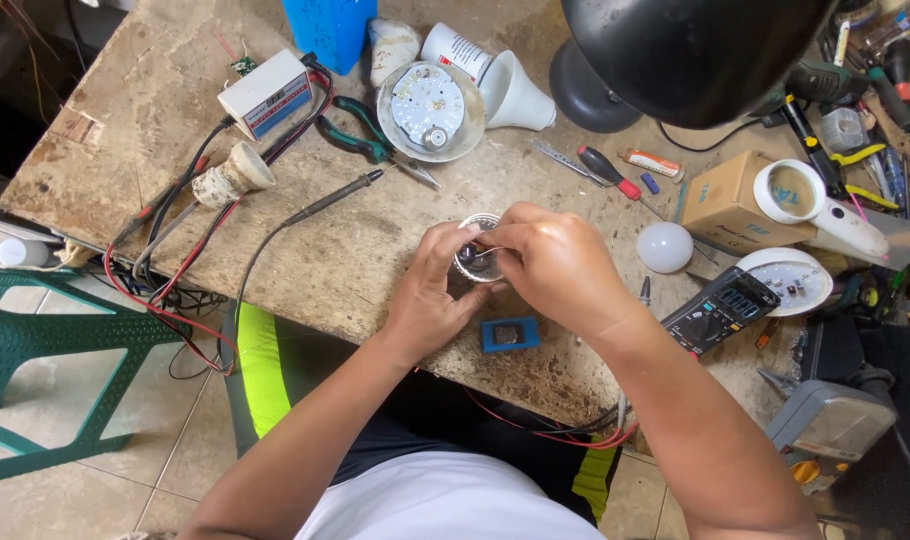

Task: Repairing an LED bulb by soldering internal components and testing the circuit with a multimeter.

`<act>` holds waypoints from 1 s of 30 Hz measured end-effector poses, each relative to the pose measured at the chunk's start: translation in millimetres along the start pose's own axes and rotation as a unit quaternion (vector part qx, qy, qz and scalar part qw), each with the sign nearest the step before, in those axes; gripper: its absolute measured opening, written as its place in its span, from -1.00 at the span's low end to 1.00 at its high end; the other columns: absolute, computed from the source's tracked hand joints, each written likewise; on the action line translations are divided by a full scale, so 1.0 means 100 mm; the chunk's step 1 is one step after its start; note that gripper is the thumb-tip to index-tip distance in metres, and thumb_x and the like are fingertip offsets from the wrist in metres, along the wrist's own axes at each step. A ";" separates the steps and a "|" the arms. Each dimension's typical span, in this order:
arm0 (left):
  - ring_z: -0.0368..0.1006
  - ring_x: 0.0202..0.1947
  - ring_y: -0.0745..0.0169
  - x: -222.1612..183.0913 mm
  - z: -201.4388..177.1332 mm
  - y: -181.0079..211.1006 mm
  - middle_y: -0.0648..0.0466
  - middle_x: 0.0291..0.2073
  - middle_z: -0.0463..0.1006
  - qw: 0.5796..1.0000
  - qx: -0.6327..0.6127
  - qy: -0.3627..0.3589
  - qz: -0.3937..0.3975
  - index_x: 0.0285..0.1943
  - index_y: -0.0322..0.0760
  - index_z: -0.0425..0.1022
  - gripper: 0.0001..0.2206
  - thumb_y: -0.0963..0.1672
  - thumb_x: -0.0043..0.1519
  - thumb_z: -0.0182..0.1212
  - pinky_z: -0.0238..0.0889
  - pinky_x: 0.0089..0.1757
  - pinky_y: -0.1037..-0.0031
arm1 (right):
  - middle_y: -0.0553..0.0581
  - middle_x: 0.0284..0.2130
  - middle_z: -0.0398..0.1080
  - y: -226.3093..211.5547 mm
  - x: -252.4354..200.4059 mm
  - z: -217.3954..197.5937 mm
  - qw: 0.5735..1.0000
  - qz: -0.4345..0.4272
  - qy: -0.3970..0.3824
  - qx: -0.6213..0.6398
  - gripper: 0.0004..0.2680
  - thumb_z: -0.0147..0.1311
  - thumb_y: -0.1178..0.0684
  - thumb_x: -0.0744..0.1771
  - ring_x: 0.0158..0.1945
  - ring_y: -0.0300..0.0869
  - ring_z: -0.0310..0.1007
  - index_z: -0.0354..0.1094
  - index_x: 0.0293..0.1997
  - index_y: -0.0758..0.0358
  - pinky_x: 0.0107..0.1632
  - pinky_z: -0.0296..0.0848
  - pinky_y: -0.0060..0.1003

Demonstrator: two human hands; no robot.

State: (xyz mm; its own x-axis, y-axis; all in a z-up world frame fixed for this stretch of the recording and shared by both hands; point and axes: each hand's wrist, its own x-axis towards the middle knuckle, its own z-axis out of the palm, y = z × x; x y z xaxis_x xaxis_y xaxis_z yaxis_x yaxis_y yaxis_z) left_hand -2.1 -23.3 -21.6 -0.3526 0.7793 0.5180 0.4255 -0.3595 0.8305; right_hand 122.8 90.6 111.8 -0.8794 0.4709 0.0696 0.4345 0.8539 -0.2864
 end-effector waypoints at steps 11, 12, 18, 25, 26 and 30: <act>0.56 -0.04 -0.20 0.04 -0.09 -0.18 -0.08 0.02 0.48 0.998 0.067 -0.005 -0.009 0.24 -0.08 0.33 -0.47 0.02 0.15 0.46 0.49 -0.07 0.15 | 0.35 -0.08 0.45 -0.21 0.23 -0.59 0.974 0.038 -0.148 0.167 -0.59 0.28 0.22 0.16 -0.05 0.20 0.52 0.45 0.13 0.42 -0.08 0.54 -0.01; 0.57 -0.07 -0.21 0.06 -0.11 -0.16 -0.08 -0.01 0.48 0.998 0.064 -0.005 -0.011 0.23 -0.07 0.33 -0.46 0.02 0.14 0.47 0.50 -0.10 0.14 | 0.33 -0.06 0.43 -0.17 0.22 -0.56 0.975 0.029 -0.144 0.167 -0.56 0.32 0.21 0.15 -0.02 0.21 0.51 0.44 0.16 0.36 -0.08 0.55 0.01; 0.57 -0.08 -0.21 0.02 -0.11 -0.18 -0.06 0.01 0.47 0.997 0.078 -0.018 0.003 0.21 -0.06 0.33 -0.44 0.00 0.08 0.51 0.51 -0.11 0.12 | 0.31 -0.04 0.41 -0.09 0.08 -0.44 0.977 0.035 -0.124 0.167 -0.51 0.42 0.15 0.14 0.03 0.22 0.51 0.36 0.18 0.28 -0.04 0.57 0.06; 0.55 -0.05 -0.35 0.01 -0.20 0.01 -0.16 0.06 0.44 0.999 0.030 -0.041 0.018 0.24 -0.08 0.33 -0.43 -0.10 0.06 0.54 0.51 -0.09 0.04 | 0.28 0.03 0.37 0.01 -0.10 -0.24 0.979 0.017 -0.078 0.186 -0.50 0.42 0.14 0.15 0.08 0.19 0.51 0.33 0.20 0.22 0.00 0.56 0.14; 0.55 -0.04 -0.36 0.00 -0.20 -0.01 -0.17 0.07 0.44 0.998 0.032 -0.044 0.022 0.24 -0.08 0.33 -0.42 -0.11 0.05 0.55 0.50 -0.09 0.03 | 0.29 0.01 0.37 0.01 -0.14 -0.24 0.983 0.036 -0.074 0.166 -0.50 0.42 0.15 0.15 0.08 0.21 0.50 0.33 0.20 0.24 0.02 0.57 0.15; 0.54 -0.02 -0.38 -0.06 -0.17 -0.11 -0.18 0.11 0.43 0.997 0.028 -0.065 0.023 0.25 -0.06 0.33 -0.40 -0.11 0.04 0.55 0.49 -0.06 -0.01 | 0.26 -0.02 0.36 0.05 -0.35 -0.27 0.983 0.085 -0.034 0.157 -0.51 0.41 0.15 0.17 0.07 0.23 0.50 0.34 0.21 0.24 0.02 0.58 0.20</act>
